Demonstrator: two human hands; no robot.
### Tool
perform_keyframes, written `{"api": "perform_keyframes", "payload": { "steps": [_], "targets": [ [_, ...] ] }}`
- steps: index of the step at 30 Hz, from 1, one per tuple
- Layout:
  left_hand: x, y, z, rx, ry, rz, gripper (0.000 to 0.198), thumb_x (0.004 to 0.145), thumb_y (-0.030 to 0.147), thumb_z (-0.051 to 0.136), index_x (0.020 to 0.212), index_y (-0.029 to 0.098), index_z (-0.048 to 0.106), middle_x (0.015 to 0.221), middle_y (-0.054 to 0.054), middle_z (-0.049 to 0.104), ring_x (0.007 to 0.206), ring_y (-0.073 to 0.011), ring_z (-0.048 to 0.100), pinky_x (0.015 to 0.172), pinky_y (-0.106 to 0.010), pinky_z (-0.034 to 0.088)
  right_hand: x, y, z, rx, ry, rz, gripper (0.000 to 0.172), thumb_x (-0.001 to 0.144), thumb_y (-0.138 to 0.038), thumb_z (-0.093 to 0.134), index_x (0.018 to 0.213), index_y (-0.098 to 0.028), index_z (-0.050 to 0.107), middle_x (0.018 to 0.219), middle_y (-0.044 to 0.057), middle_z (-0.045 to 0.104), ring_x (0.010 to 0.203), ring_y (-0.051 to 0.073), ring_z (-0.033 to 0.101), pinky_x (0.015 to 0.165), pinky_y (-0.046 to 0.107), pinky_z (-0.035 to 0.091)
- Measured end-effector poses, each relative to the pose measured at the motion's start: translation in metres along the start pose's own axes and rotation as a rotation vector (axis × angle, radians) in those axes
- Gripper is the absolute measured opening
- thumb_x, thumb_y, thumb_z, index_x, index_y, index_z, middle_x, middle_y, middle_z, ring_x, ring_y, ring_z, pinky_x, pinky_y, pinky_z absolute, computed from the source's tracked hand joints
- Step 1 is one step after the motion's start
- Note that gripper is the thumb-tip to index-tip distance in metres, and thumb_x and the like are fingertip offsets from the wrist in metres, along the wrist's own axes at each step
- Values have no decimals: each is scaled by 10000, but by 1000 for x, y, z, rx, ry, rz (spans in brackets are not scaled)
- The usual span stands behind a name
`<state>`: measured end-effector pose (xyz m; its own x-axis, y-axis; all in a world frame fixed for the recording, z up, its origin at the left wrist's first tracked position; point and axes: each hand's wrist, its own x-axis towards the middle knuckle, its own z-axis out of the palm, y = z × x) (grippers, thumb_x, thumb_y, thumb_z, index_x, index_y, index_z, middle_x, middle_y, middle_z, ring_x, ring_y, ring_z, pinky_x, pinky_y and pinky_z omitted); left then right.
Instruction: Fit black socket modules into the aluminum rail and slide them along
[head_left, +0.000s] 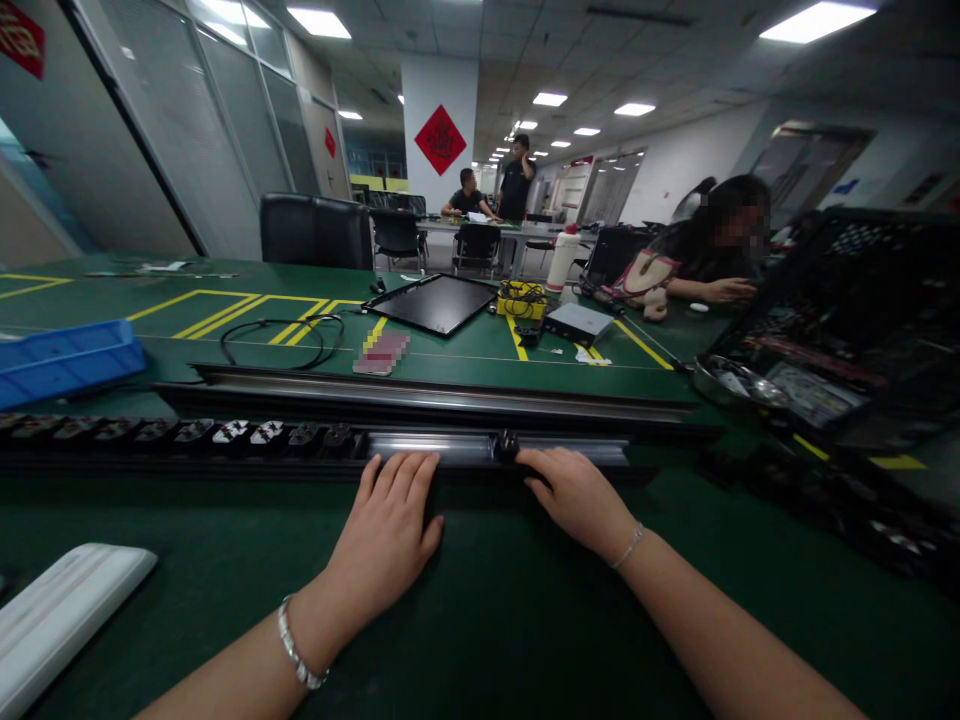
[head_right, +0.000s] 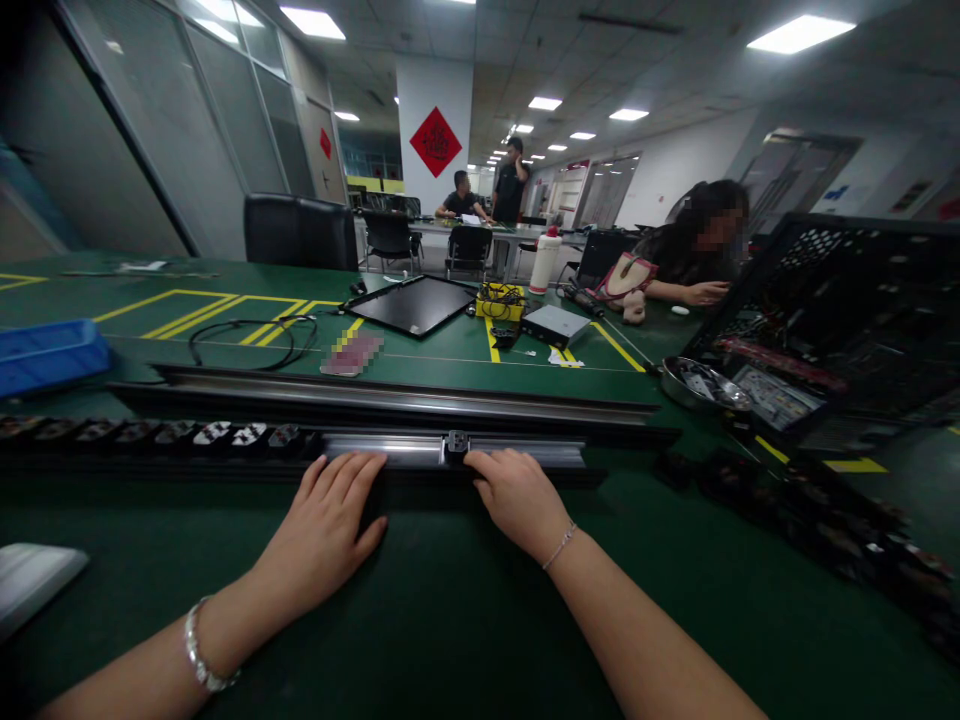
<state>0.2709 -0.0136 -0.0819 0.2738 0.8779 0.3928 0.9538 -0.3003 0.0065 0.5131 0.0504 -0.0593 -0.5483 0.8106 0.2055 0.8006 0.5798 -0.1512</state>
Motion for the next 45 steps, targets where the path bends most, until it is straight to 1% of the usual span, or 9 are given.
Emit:
{"api": "perform_keyframes", "payload": {
  "steps": [14,21,26,45],
  "targets": [
    [0,0,-1,-10,19,9,554,804,298,487,1324,152,360,1291,-119,502,1220,-281,408,1055,-512,251,0,1,-1,36,-1,4,272,808,-151,537,1067,-229,570,924,36,645,871,184,566,809,334,412],
    [0,0,-1,-5,8,7,558,809,298,491,1331,155,353,1298,-121,497,1222,-284,405,1058,-514,244,-1,2,1,21,13,8,264,807,-158,539,1060,-225,571,912,39,643,861,181,568,803,326,411],
    [0,1,-3,-4,-7,0,559,807,298,492,1331,158,354,1301,-114,495,1225,-281,405,1063,-510,244,0,1,1,29,0,19,246,812,-158,536,1046,-222,576,918,42,643,861,186,565,797,325,408],
    [0,0,-2,-18,4,1,558,808,298,486,1332,162,352,1299,-114,498,1227,-280,407,1062,-516,245,-1,1,0,17,15,9,242,808,-157,535,1039,-218,572,901,45,642,856,184,570,791,323,416]
  ]
}}
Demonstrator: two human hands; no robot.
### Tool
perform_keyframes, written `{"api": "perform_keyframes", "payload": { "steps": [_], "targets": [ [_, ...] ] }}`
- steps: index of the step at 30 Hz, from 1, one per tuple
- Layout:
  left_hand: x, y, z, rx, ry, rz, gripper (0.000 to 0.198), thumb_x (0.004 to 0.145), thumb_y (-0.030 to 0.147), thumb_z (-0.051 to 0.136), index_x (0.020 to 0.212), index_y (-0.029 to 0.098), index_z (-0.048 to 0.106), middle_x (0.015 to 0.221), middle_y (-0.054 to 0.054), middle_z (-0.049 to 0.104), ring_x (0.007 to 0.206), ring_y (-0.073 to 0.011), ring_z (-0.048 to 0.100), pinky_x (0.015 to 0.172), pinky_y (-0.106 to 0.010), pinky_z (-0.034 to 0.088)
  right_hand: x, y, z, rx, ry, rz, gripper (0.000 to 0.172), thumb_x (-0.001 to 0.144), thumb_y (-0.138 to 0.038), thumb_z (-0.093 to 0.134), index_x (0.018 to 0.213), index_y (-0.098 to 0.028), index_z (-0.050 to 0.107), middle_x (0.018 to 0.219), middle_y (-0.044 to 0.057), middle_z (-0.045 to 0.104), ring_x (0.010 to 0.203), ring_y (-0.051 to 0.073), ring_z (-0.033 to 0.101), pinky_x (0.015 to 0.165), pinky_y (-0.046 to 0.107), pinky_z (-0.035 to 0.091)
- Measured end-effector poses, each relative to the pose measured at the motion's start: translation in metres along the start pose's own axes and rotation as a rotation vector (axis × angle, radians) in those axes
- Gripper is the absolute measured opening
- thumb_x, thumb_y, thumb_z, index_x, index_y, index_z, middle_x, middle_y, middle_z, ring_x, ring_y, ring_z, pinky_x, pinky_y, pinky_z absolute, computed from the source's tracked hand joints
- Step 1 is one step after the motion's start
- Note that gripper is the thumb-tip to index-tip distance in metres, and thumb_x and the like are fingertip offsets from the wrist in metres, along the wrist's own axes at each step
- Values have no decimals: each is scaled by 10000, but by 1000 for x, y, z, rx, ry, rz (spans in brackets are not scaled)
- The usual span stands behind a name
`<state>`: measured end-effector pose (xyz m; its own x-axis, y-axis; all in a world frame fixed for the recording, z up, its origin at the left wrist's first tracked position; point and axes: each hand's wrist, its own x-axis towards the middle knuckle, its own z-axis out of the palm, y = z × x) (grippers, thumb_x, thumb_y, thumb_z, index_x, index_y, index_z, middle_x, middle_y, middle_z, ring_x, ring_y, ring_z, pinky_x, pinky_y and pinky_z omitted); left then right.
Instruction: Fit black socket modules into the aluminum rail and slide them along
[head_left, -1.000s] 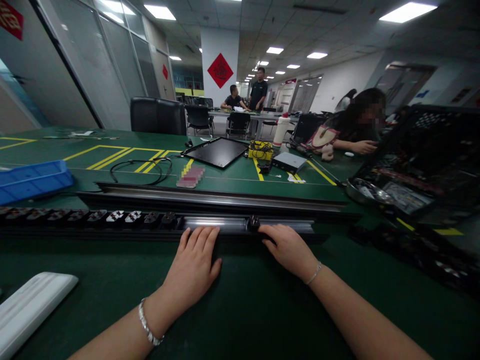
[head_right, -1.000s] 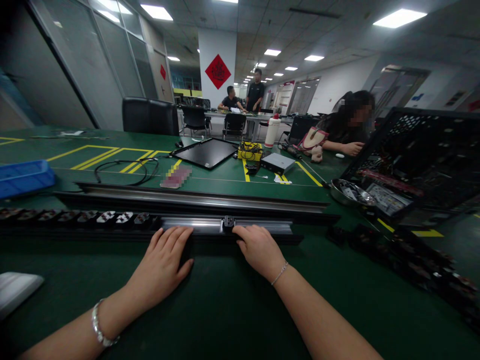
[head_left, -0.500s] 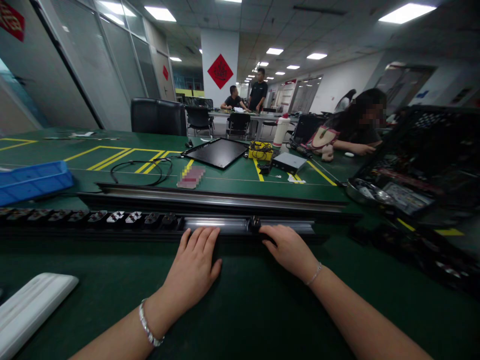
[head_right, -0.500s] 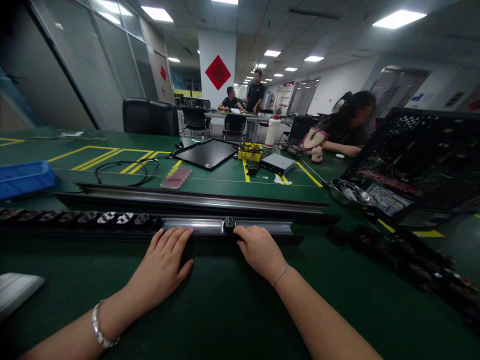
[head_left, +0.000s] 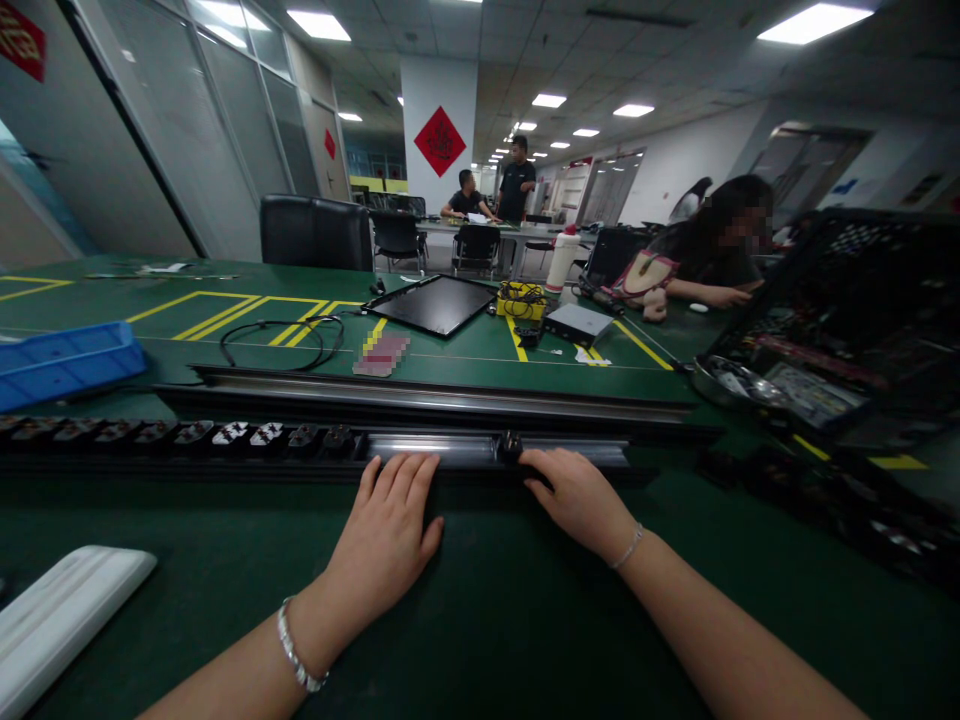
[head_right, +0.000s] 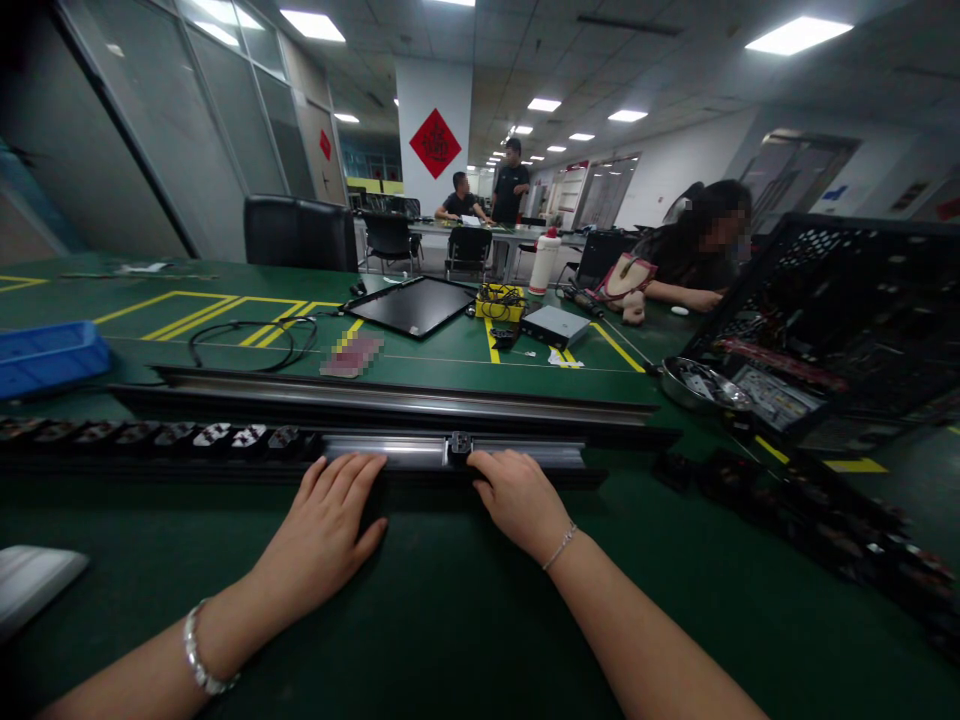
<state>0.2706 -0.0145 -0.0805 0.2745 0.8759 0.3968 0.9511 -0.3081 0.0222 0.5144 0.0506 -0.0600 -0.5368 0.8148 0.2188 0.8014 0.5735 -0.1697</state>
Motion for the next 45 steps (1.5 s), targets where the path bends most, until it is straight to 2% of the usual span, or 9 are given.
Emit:
{"api": "perform_keyframes", "payload": {
  "steps": [45],
  "targets": [
    [0,0,1,24,1,5,559,809,309,494,1328,151,360,1292,-113,501,1220,-282,403,1060,-505,239,2,-2,-1,-11,-26,40,183,799,-160,546,977,-196,570,867,49,638,814,192,573,762,322,423]
  ]
}}
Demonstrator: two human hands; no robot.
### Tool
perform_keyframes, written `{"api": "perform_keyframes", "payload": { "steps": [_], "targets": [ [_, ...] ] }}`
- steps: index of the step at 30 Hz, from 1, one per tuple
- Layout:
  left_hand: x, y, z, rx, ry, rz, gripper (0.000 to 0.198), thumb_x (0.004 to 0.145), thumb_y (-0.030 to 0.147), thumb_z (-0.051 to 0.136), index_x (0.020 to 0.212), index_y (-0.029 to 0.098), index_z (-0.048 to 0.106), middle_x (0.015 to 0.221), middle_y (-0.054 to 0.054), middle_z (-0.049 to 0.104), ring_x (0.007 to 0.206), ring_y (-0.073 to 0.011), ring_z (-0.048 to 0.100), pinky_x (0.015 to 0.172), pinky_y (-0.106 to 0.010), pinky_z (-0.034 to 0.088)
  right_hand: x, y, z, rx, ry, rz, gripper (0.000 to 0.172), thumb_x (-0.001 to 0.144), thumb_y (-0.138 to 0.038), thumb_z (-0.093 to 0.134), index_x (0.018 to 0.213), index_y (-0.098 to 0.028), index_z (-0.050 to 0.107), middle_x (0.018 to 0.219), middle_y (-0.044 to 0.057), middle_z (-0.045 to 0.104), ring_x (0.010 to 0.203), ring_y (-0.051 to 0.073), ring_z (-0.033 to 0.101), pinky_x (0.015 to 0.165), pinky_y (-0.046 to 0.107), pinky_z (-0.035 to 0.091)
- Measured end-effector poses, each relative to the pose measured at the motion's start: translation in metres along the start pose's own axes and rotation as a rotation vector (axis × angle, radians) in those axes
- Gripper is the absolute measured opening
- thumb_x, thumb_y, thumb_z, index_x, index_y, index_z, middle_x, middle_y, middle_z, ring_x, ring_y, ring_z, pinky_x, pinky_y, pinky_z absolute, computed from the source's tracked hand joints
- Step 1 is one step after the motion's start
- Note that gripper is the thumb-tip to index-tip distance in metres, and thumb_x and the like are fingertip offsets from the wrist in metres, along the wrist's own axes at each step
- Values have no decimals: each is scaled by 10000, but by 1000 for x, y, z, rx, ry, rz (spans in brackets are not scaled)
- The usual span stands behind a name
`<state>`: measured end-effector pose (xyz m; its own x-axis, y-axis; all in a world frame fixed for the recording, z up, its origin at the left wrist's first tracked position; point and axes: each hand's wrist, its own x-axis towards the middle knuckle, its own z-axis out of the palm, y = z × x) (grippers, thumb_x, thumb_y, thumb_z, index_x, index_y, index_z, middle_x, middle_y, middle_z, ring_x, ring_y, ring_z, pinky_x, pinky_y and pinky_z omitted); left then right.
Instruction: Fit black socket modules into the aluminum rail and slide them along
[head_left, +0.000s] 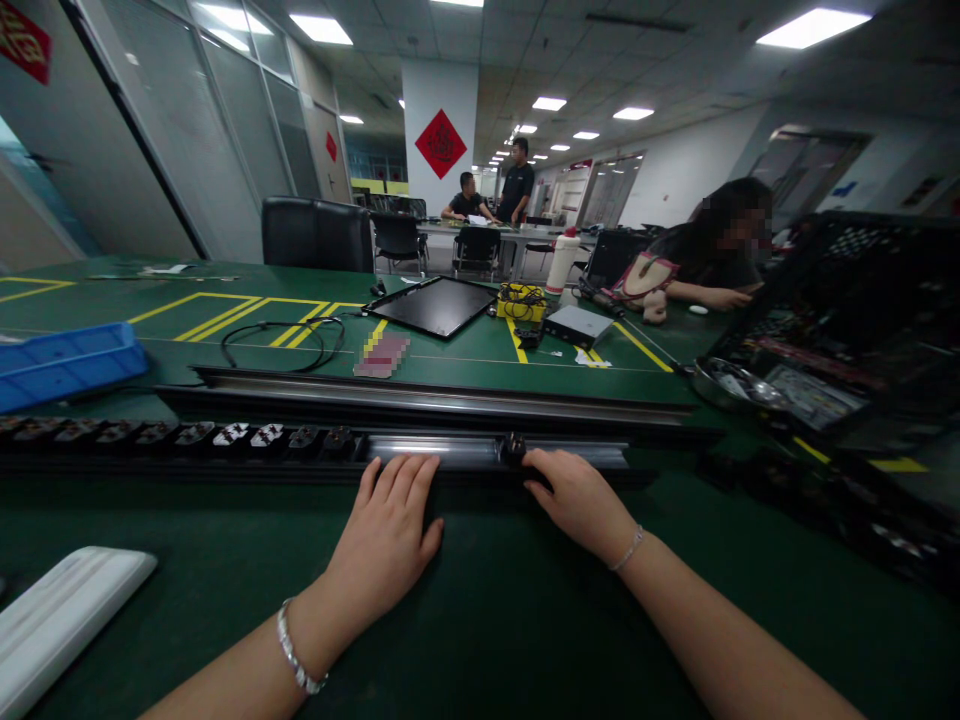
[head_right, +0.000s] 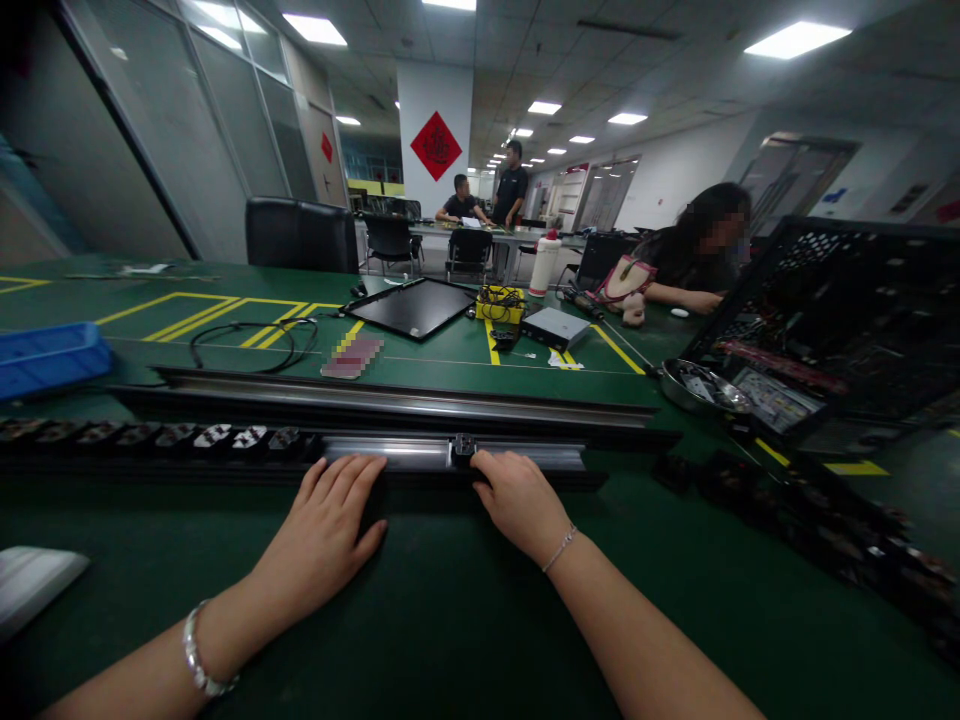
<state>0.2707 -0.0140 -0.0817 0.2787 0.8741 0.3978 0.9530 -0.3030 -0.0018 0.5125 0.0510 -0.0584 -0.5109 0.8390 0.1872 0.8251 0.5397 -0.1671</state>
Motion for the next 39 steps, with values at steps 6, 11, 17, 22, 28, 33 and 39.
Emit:
{"api": "perform_keyframes", "payload": {
  "steps": [6,11,17,22,28,33,39],
  "targets": [
    [0,-1,2,-5,-5,-3,567,807,313,495,1333,155,354,1298,-109,493,1224,-283,399,1061,-510,234,0,0,-1,10,3,12,188,798,-153,543,981,-193,567,869,51,635,810,192,571,757,322,426],
    [0,1,-1,-7,-13,-13,565,806,302,505,1331,156,359,1299,-105,493,1228,-276,396,1067,-504,233,0,0,-1,10,4,19,169,792,-156,550,956,-195,564,841,43,631,786,184,568,744,314,424],
    [0,1,-1,-9,-20,-12,559,809,304,503,1329,155,362,1301,-108,492,1228,-277,394,1067,-511,233,0,0,0,0,13,11,162,789,-159,549,945,-201,563,842,42,635,785,186,574,734,315,423],
    [0,0,-1,-1,-22,-13,567,813,308,500,1339,162,348,1303,-102,491,1231,-274,393,1071,-506,231,0,0,0,0,1,16,156,790,-161,551,942,-196,557,845,43,634,796,190,575,740,318,423],
    [0,0,0,9,-4,-11,570,797,300,513,1328,152,365,1294,-106,502,1223,-279,404,1063,-506,245,0,0,1,16,8,22,172,796,-154,543,962,-193,562,851,45,633,798,187,569,750,314,418],
    [0,1,-1,2,-11,-14,571,807,303,502,1337,146,360,1301,-107,495,1227,-278,397,1065,-511,240,-1,0,0,11,4,24,170,800,-166,538,966,-191,563,855,47,631,798,190,566,741,309,416],
    [1,3,-5,-2,-16,2,566,805,290,499,1348,203,364,1304,-91,491,1222,-282,406,1054,-527,256,-3,-2,-1,-15,20,35,167,807,-189,532,970,-203,567,842,32,628,793,170,560,745,289,395]
  ]
}}
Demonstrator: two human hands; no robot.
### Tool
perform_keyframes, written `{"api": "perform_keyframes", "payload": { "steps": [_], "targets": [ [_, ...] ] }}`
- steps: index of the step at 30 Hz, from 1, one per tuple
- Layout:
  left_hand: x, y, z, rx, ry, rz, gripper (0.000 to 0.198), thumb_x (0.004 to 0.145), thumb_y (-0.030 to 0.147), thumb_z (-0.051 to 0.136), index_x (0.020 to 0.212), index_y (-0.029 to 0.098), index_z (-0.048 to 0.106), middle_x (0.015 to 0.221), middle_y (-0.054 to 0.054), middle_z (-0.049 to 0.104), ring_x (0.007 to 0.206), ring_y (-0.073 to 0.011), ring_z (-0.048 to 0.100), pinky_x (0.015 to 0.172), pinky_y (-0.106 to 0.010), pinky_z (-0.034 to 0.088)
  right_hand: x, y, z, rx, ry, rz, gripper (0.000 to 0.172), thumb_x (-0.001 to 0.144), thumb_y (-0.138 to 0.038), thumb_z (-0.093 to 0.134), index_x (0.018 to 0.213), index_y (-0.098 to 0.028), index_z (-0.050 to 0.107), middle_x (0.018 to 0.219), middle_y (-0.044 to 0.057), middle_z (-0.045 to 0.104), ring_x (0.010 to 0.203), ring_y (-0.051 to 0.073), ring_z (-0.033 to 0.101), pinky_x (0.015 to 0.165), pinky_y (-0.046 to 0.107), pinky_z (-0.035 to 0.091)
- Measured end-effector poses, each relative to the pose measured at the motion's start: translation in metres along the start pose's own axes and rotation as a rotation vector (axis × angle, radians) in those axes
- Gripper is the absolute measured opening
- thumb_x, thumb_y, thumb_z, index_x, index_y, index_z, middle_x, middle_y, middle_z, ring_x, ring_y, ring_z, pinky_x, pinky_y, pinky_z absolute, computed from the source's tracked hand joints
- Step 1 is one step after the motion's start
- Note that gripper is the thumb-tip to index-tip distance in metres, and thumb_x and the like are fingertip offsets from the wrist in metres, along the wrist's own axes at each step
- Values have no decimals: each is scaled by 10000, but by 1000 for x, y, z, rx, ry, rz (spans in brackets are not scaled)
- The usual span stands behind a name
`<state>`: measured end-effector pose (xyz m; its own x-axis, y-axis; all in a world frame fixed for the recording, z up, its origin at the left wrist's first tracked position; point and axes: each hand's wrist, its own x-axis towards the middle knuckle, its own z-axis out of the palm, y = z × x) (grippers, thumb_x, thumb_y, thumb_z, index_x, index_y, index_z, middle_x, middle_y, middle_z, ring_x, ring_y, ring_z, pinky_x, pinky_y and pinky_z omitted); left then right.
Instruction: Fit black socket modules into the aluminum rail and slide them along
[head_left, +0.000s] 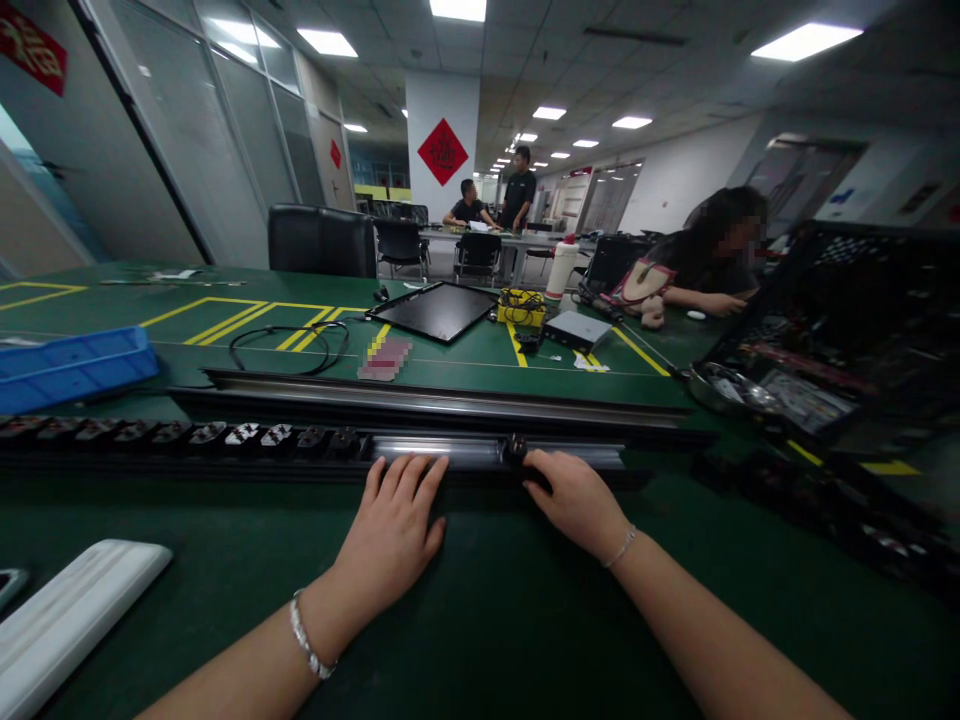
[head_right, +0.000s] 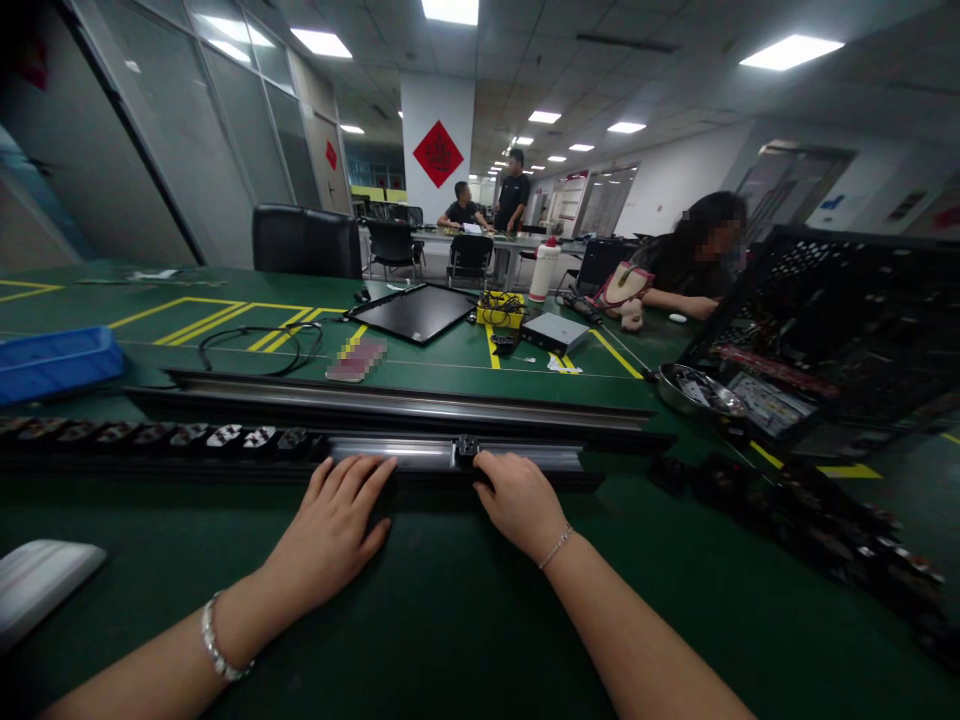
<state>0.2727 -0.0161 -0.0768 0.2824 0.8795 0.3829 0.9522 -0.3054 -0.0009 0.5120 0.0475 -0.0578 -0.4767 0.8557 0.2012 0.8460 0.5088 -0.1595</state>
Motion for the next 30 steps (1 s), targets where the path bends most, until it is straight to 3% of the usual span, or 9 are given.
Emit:
{"api": "perform_keyframes", "payload": {
  "steps": [10,14,19,25,30],
  "targets": [
    [9,1,4,-33,1,94,529,813,232,477,1321,131,375,1329,-120,485,1265,-247,391,1087,-455,249,-7,5,-5,-1,-13,-21,317,818,-219,502,1132,-235,547,952,35,641,904,181,558,835,320,367],
    [28,11,5,-49,-15,96,548,820,306,506,1332,165,371,1386,-98,429,1282,-253,371,1079,-451,261,-11,9,0,-48,14,-102,414,794,-181,492,1207,-214,506,965,51,612,914,197,529,850,334,360],
    [54,33,14,-54,55,24,533,849,365,482,1325,144,390,1417,-116,390,1316,-268,315,1074,-463,255,-16,7,7,-82,90,-84,377,803,-177,461,1173,-202,530,986,75,609,919,220,515,840,356,357],
    [56,39,18,-50,60,87,458,835,311,514,1279,220,448,1378,-79,449,1281,-255,374,1071,-464,258,-19,10,12,-3,203,-80,420,785,-162,459,1202,-188,502,1226,104,531,1105,228,473,950,380,344],
    [54,37,17,-39,41,104,453,814,267,520,1261,220,466,1383,-87,439,1281,-257,376,1074,-461,259,-21,10,15,-101,247,-9,526,780,-190,485,1302,-232,441,1413,88,387,1307,272,294,1063,476,219]
  ]
}}
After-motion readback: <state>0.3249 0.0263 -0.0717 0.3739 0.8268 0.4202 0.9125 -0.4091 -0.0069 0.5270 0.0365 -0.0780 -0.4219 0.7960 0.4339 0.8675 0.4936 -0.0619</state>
